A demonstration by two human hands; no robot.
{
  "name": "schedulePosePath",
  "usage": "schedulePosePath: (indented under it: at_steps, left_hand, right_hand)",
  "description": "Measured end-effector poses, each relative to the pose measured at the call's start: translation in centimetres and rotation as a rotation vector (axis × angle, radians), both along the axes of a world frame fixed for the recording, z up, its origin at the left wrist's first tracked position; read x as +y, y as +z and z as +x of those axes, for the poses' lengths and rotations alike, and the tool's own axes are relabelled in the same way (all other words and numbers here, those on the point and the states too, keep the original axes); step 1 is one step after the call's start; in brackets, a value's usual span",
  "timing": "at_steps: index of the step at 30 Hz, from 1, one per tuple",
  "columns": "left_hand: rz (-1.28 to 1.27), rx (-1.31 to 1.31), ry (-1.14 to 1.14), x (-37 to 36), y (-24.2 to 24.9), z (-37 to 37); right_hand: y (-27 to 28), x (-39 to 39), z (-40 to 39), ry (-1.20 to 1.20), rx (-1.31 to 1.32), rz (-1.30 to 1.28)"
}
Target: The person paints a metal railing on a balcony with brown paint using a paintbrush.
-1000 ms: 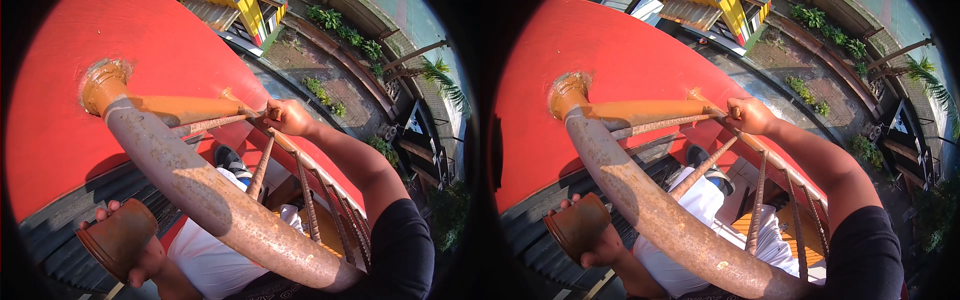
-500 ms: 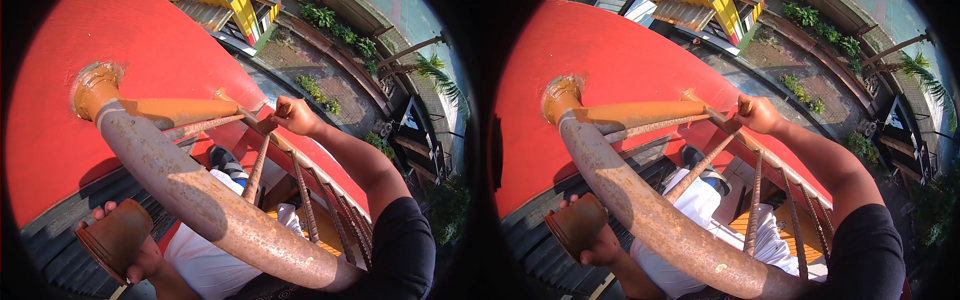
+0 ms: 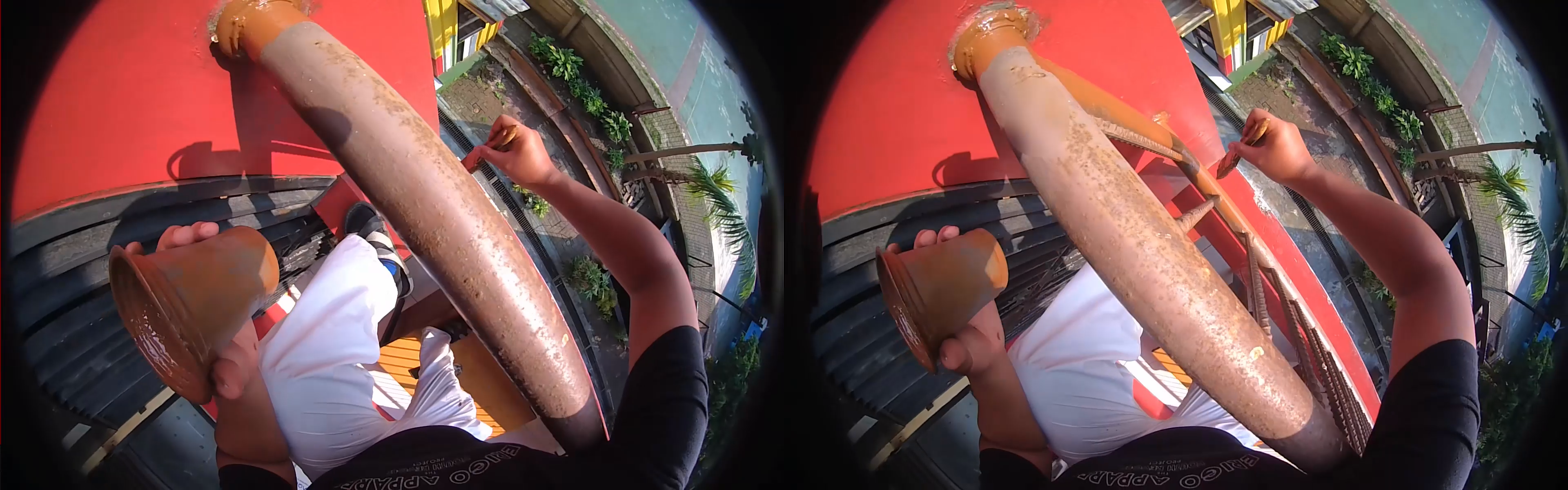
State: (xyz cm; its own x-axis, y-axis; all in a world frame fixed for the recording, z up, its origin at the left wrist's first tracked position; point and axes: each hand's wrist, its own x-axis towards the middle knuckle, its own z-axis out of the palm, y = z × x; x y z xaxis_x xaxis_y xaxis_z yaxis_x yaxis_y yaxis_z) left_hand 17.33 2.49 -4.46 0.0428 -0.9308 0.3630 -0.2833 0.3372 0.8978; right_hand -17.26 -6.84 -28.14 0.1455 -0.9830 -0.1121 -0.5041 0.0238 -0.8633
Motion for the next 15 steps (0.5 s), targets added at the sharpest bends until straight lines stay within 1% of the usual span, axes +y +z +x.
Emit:
schedulePosePath:
  at_steps: [2,4,7,8,9,12,13,15]
  left_hand:
    - [0.033,0.027,0.030,0.0,-0.2,0.2]
    - [0.076,-0.020,-0.004,-0.1,-0.2,0.7]
    - [0.088,-0.072,-0.019,0.0,-0.9,1.3]
    - [0.084,-0.080,-0.025,0.0,-1.1,1.6]
    - [0.078,-0.089,-0.031,0.0,-1.3,1.7]
    - [0.078,-0.108,-0.043,0.2,-2.0,1.7]
    - [0.075,-0.109,-0.044,0.4,-2.1,1.6]
    - [0.079,-0.110,-0.046,0.6,-2.1,1.8]
  right_hand:
    - [-2.6,0.3,1.9,-0.099,-0.104,-0.011]
    - [-3.7,1.3,3.9,-0.152,-0.224,-0.039]
    - [-9.2,2.5,5.0,-0.132,-0.376,-0.026]
    - [-10.9,2.4,4.8,-0.127,-0.348,-0.105]
    - [-6.5,2.8,5.7,-0.087,-0.166,-0.087]
    - [-7.1,2.9,3.4,0.095,-0.206,-0.052]
    - [-4.9,3.1,3.2,0.104,-0.144,-0.038]
    - [-3.5,2.6,2.5,0.106,-0.061,-0.087]
